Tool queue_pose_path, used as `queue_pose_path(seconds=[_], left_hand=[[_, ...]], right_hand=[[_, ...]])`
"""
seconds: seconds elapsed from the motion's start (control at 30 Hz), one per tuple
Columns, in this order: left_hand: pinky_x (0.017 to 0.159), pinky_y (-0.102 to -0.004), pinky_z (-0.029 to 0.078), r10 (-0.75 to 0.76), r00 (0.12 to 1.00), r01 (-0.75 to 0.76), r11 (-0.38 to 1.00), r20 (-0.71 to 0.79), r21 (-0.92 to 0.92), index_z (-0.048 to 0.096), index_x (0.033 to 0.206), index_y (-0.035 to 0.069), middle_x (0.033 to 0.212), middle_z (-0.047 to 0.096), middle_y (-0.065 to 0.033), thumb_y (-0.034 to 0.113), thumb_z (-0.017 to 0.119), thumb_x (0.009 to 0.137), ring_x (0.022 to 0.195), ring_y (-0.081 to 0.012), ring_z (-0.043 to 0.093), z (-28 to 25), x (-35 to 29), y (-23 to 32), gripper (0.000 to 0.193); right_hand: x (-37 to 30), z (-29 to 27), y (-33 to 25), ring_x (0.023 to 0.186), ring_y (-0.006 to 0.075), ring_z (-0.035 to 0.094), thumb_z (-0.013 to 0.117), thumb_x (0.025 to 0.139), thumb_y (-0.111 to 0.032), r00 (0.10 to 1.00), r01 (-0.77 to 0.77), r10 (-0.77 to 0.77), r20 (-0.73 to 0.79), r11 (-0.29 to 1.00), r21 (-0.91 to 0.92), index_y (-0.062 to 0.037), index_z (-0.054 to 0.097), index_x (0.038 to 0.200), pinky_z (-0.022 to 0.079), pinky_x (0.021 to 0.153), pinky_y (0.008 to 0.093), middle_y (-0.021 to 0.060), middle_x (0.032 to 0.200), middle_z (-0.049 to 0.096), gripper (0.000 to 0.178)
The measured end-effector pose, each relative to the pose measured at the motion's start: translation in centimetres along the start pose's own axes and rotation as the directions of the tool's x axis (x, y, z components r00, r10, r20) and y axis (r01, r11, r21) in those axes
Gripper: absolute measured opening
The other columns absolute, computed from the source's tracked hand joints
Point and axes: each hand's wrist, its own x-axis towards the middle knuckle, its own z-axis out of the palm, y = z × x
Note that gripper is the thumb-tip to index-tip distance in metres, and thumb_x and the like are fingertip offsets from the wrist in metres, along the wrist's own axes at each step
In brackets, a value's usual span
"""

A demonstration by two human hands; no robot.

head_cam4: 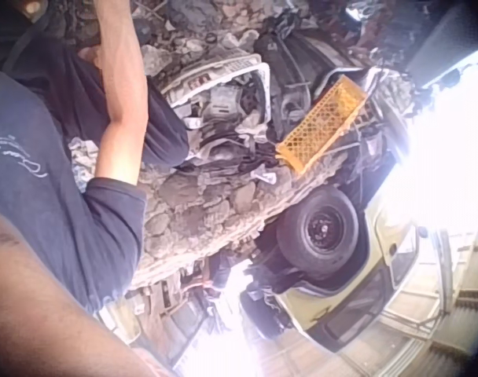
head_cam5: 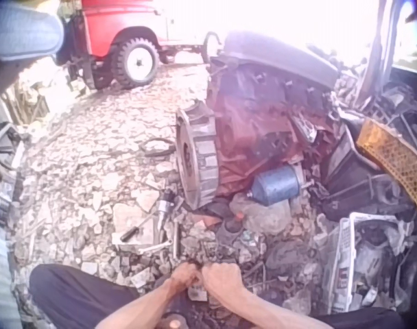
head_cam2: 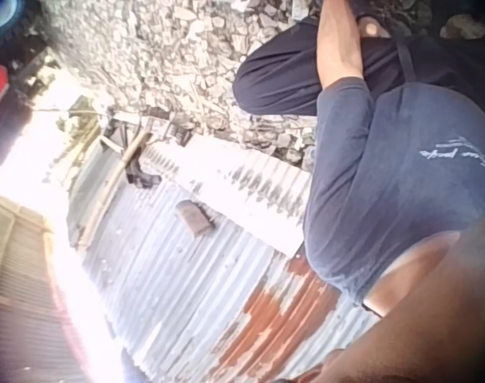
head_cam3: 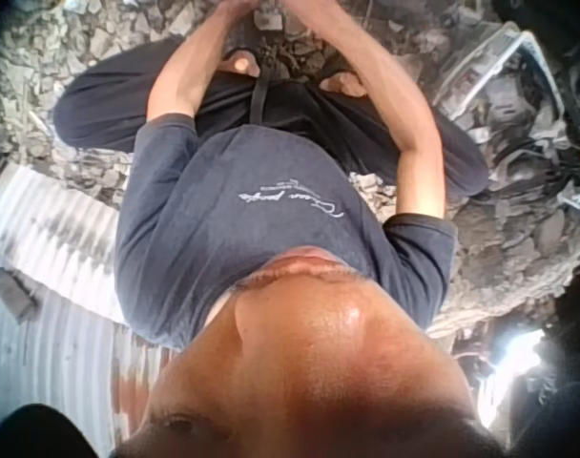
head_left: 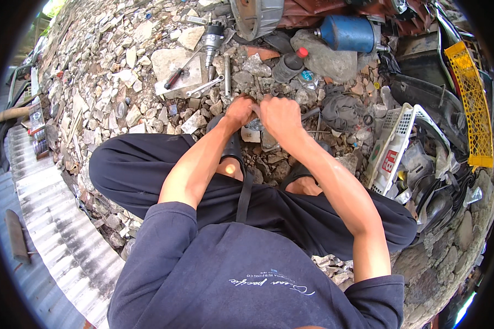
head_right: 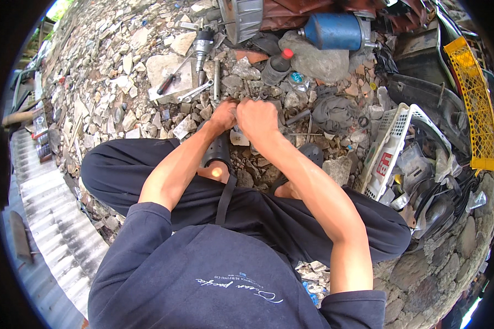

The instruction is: The person sits on a rocky ground and uses a wrench to tighten a bolt on a small mechanical component. They rotate the part to access different angles and continue adjusting the fastener with the tool.

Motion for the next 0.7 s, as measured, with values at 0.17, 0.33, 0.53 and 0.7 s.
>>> queue_pose_path(seconds=[0.17,0.33,0.53,0.7], left_hand=[[0.089,-0.0445,0.049,-0.032,0.997,0.026,0.996,-0.066,-0.086,0.068,0.086,-0.001,0.091,0.067,-0.0208,0.019,0.071,0.072,0.095,-0.0404,0.060,1.5,-0.4,-1.3,0.024],[0.088,-0.0455,0.049,-0.190,0.980,0.186,0.980,-0.062,-0.074,0.067,0.086,-0.002,0.093,0.067,-0.0222,0.021,0.070,0.073,0.095,-0.0408,0.060,1.3,0.0,-0.1,0.026],[0.088,-0.0458,0.049,-0.218,0.976,0.219,0.972,0.017,-0.087,0.068,0.087,0.000,0.092,0.068,-0.0213,0.023,0.069,0.074,0.093,-0.0411,0.061,0.4,0.1,-0.1,0.027],[0.088,-0.0456,0.050,-0.003,0.998,0.000,0.998,-0.059,-0.058,0.069,0.087,0.001,0.092,0.068,-0.0197,0.024,0.069,0.074,0.094,-0.0396,0.062,1.1,-0.2,-1.2,0.026]], right_hand=[[-0.3,-1.3,0.4,0.072,0.0307,0.070,0.060,0.090,-0.026,0.979,0.085,-0.081,-0.185,0.996,0.011,0.0013,0.056,0.109,0.056,0.061,0.0418,0.0150,0.084,0.066,0.033],[-0.9,-1.6,0.6,0.075,0.0374,0.067,0.059,0.083,-0.013,0.958,0.223,-0.199,-0.209,0.970,0.101,-0.0007,0.054,0.108,0.054,0.062,0.0446,0.0208,0.088,0.063,0.029],[0.1,0.1,0.3,0.063,0.0333,0.068,0.060,0.086,-0.018,0.963,0.184,-0.185,-0.195,0.983,-0.022,0.0019,0.057,0.099,0.054,0.055,0.0420,0.0168,0.071,0.066,0.024],[0.4,-1.5,0.7,0.071,0.0273,0.070,0.060,0.085,-0.017,0.995,0.089,-0.085,0.047,0.992,-0.086,0.0023,0.060,0.103,0.056,0.060,0.0382,0.0142,0.082,0.070,0.027]])
